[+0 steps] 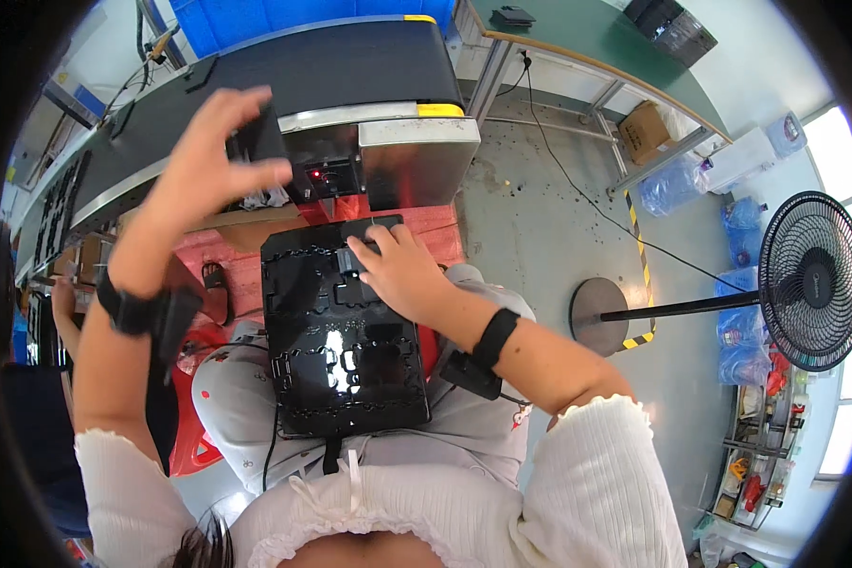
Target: Assembling electronic components by placing a plastic tray onto a device on an assembly line.
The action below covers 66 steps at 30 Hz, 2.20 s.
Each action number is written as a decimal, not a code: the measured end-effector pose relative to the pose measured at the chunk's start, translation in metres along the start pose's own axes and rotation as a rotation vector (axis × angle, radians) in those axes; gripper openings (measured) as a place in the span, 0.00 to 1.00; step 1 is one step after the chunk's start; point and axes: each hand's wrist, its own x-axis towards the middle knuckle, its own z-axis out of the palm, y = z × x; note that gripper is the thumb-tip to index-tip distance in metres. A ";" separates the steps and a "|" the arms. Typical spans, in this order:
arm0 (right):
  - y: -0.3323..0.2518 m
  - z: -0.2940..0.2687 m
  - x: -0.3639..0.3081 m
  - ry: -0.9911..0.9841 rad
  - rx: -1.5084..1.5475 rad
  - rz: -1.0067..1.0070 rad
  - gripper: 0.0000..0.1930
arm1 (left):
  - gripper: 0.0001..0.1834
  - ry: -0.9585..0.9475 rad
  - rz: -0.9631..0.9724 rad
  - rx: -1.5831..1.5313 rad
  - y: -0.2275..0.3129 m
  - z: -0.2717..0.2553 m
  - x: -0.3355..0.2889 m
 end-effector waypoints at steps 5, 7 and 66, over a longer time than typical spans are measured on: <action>-0.033 0.025 -0.048 0.034 -0.236 -0.033 0.24 | 0.42 -0.113 0.053 0.064 0.026 0.048 -0.087; -0.044 0.026 -0.052 -0.007 -0.320 -0.046 0.26 | 0.43 -0.181 0.006 0.090 0.023 0.067 -0.114; -0.065 -0.002 -0.132 -0.190 -0.173 -0.169 0.24 | 0.31 -0.364 -0.035 0.168 0.099 0.086 -0.242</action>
